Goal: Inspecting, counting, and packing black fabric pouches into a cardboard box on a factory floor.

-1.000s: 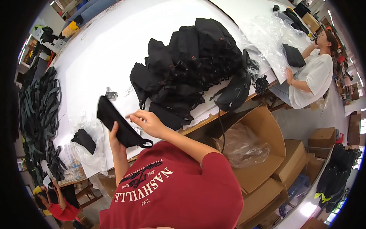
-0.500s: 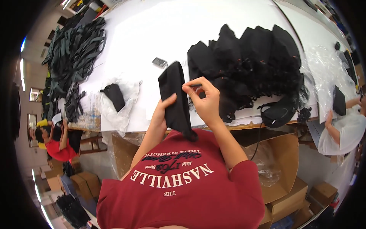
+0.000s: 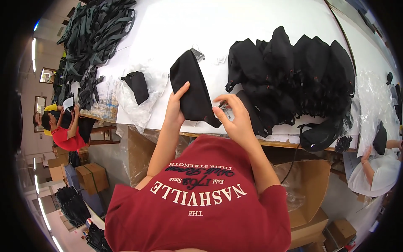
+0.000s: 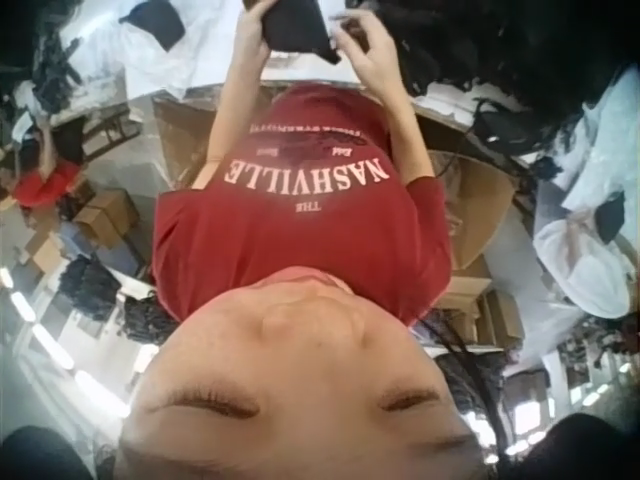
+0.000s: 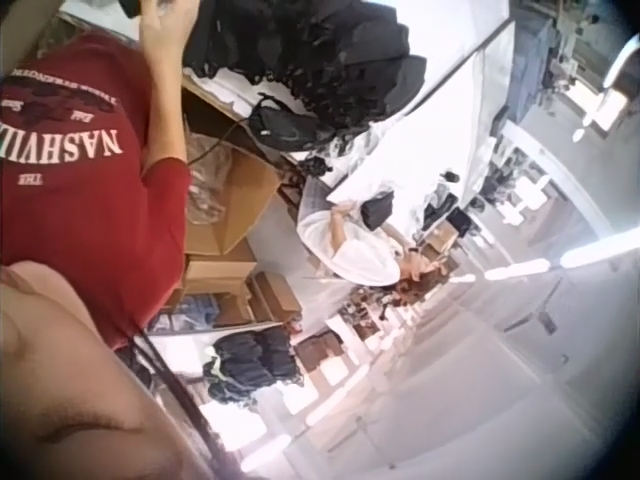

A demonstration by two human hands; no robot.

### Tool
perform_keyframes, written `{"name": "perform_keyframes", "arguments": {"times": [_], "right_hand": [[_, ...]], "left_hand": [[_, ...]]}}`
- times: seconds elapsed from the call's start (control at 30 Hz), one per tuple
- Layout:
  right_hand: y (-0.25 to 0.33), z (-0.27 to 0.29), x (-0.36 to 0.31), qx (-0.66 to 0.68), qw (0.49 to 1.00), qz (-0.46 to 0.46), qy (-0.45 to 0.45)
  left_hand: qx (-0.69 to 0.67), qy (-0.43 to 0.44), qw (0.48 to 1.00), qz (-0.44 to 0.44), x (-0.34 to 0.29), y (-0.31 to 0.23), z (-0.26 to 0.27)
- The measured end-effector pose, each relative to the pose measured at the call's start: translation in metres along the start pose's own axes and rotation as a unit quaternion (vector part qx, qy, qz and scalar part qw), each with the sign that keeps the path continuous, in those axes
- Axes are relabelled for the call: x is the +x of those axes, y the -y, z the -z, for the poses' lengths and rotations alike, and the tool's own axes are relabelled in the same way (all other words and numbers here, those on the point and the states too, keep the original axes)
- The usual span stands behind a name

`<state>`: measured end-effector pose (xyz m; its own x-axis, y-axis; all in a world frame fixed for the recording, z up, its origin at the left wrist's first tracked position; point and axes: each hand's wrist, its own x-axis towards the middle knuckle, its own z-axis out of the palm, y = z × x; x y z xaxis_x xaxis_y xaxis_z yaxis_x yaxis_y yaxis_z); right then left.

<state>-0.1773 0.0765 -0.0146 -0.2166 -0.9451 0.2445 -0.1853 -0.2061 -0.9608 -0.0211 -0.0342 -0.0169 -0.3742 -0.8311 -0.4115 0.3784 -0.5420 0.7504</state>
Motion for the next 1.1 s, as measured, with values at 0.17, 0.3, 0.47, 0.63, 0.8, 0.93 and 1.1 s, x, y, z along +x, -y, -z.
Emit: {"name": "perform_keyframes", "arguments": {"times": [0.17, 0.3, 0.47, 0.63, 0.8, 0.93, 1.1], "right_hand": [[-0.025, -0.021, 0.008, 0.083, 0.98, -0.177, 0.039], [-0.064, -0.033, 0.018, -0.023, 0.984, -0.155, 0.079], [-0.123, -0.03, 0.067, -0.321, 0.945, -0.061, -0.005], [-0.167, -0.044, 0.112, -0.376, 0.924, -0.061, 0.015], [-0.218, -0.079, 0.148, -0.267, 0.937, -0.18, -0.136], [-0.24, -0.12, 0.143, -0.334, 0.939, -0.065, -0.054], [-0.208, -0.101, 0.158, -0.032, 0.989, -0.111, 0.097]], "left_hand": [[-0.015, -0.043, 0.999, 0.027, -0.002, 0.017, 0.009], [0.078, -0.05, 0.995, -0.023, 0.001, 0.031, 0.033], [0.163, -0.137, 0.975, -0.065, 0.024, 0.019, 0.059], [0.174, -0.163, 0.968, -0.077, 0.058, 0.01, 0.073], [0.159, -0.163, 0.973, -0.039, 0.072, 0.009, 0.074], [0.138, -0.188, 0.972, -0.042, 0.078, 0.009, 0.085], [0.144, -0.236, 0.96, -0.034, 0.075, -0.008, 0.108]]}}
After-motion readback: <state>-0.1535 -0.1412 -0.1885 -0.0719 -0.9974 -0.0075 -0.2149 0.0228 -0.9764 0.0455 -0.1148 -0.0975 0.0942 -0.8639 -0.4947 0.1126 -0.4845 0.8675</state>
